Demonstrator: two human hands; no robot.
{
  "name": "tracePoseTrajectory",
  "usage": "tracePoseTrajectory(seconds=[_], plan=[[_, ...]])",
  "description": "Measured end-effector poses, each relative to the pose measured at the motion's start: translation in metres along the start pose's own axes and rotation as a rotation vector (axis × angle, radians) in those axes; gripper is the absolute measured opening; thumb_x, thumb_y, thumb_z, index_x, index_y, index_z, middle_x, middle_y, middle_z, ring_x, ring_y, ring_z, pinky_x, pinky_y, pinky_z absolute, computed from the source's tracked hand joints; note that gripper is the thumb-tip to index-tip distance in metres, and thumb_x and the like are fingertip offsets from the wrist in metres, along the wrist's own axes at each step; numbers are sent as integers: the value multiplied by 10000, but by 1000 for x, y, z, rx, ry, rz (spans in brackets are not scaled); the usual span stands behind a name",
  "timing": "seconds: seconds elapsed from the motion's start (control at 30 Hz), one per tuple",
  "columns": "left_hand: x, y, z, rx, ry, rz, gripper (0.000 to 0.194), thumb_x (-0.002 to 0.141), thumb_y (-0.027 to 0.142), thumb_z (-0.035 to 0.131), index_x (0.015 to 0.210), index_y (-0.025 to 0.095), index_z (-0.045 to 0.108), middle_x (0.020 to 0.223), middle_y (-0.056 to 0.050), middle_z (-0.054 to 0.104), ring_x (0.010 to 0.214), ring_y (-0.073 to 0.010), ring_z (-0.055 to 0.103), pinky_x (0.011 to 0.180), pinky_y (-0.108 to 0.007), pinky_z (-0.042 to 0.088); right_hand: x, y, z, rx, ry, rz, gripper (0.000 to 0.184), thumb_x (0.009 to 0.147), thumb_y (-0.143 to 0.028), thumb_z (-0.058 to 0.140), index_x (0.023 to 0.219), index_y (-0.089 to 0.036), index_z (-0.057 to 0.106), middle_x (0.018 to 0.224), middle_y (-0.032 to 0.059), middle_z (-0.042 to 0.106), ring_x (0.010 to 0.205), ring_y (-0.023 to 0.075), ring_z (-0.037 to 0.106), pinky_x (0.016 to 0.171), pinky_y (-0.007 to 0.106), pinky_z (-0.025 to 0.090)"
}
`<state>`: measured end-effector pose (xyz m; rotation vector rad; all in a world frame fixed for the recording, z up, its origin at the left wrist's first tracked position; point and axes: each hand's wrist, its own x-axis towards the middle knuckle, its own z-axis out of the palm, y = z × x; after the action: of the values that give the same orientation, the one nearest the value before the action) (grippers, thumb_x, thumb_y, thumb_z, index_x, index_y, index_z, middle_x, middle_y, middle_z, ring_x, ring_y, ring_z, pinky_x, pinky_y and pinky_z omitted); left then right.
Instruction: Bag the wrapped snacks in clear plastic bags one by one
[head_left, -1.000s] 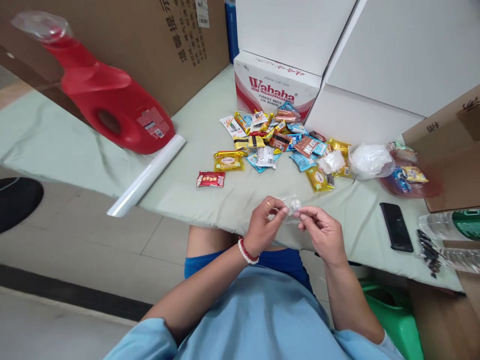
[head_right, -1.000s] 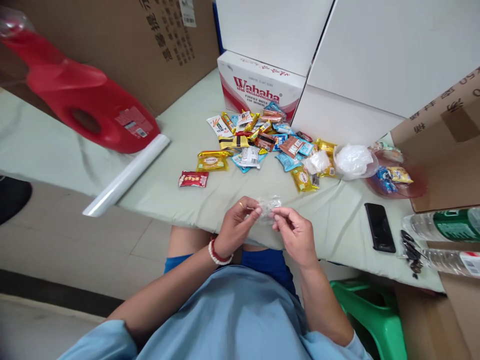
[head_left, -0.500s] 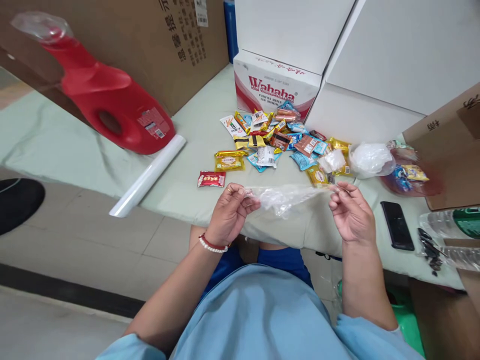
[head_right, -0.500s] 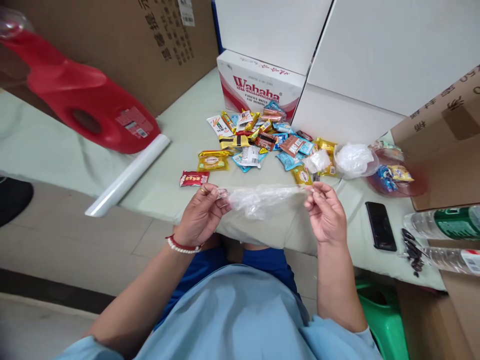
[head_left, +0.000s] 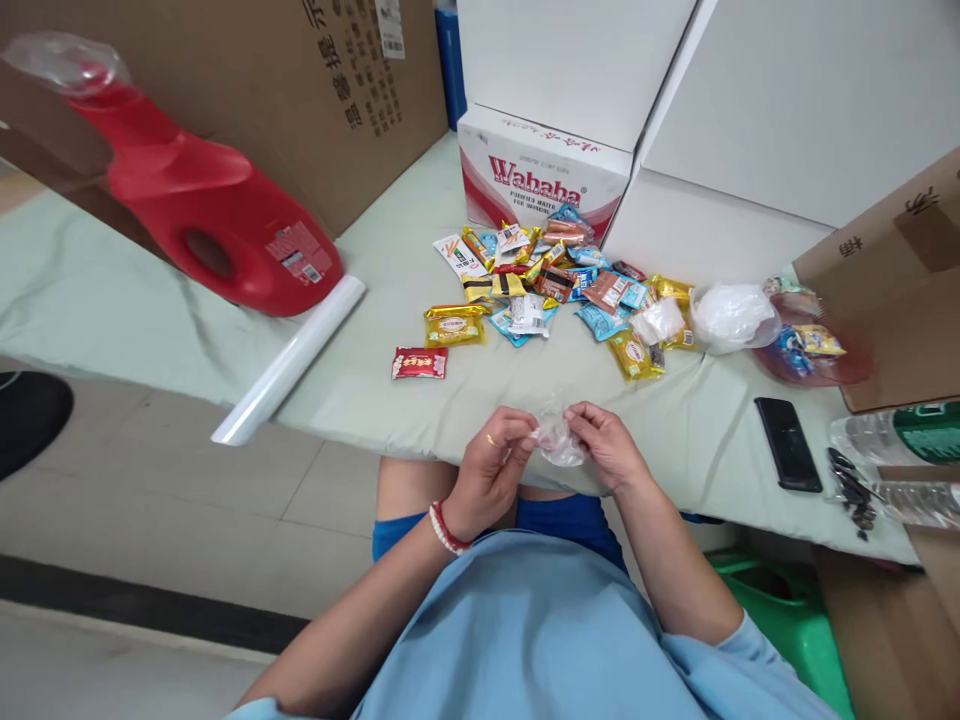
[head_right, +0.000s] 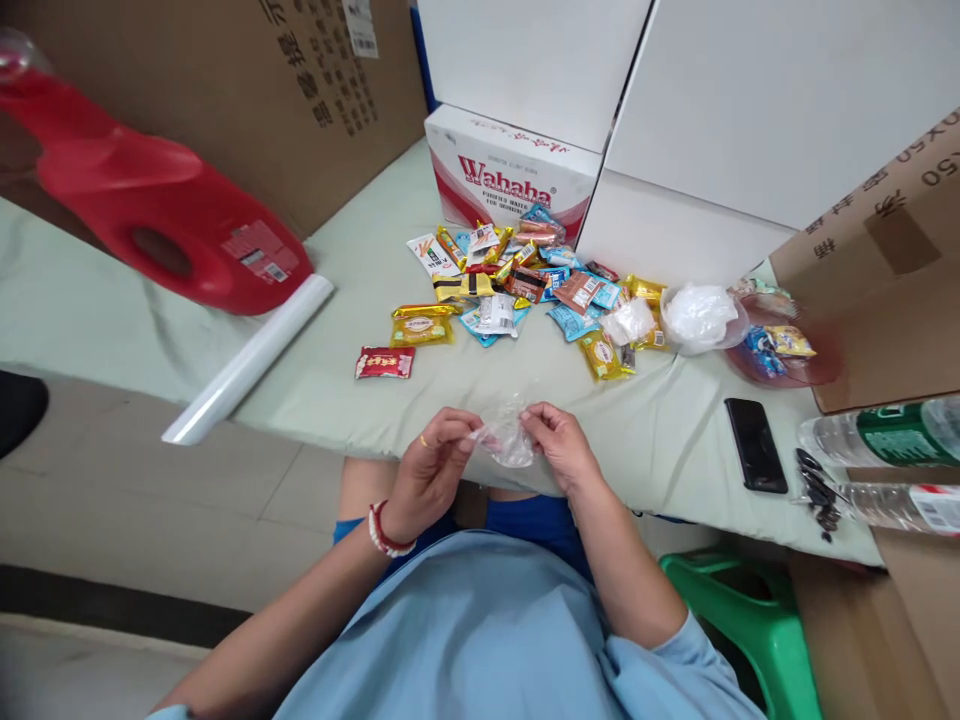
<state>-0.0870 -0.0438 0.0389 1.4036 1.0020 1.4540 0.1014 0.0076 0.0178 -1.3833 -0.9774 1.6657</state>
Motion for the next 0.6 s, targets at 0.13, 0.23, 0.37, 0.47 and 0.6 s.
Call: tracePoseTrajectory(seconds=[0.13, 0.23, 0.37, 0.47, 0.6], plan=[[8, 1, -16, -299, 309, -207, 251, 933, 470, 688, 967, 252, 567, 896, 15, 639, 757, -121, 651, 769, -298, 568, 2, -1, -5, 58, 133, -137, 448, 654, -592, 864, 776, -209, 665, 666, -30, 560, 576, 98, 437, 506, 216, 362], [20, -2, -37, -430, 451, -321, 378, 822, 489, 798, 925, 261, 515, 871, 55, 639, 726, -99, 640, 748, -271, 572, -3, -3, -13, 133, 197, -193, 415, 665, -560, 864, 816, -227, 669, 748, -13, 596, 612, 108, 459, 533, 228, 396], [28, -18, -63, -467, 555, -411, 475, 732, 462, 866, 887, 248, 471, 832, 83, 621, 691, -69, 637, 742, -237, 560, -10, 0, -23, 181, 221, -243, 358, 685, -509, 869, 797, -235, 667, 745, -21, 579, 640, 114, 476, 566, 237, 423], [22, -30, -66, -420, 591, -599, 519, 734, 545, 844, 892, 231, 462, 804, 70, 628, 674, -85, 662, 692, -238, 563, -12, 8, -27, 160, 237, -260, 333, 705, -496, 869, 804, -230, 695, 770, -17, 598, 677, 115, 498, 588, 232, 434], [2, -26, -43, -415, 449, -868, 612, 759, 743, 722, 942, 198, 512, 846, -20, 693, 662, -133, 690, 588, -245, 557, -14, 17, -26, 83, 259, -282, 334, 722, -505, 859, 831, -221, 721, 799, -2, 640, 702, 127, 517, 611, 242, 448]])
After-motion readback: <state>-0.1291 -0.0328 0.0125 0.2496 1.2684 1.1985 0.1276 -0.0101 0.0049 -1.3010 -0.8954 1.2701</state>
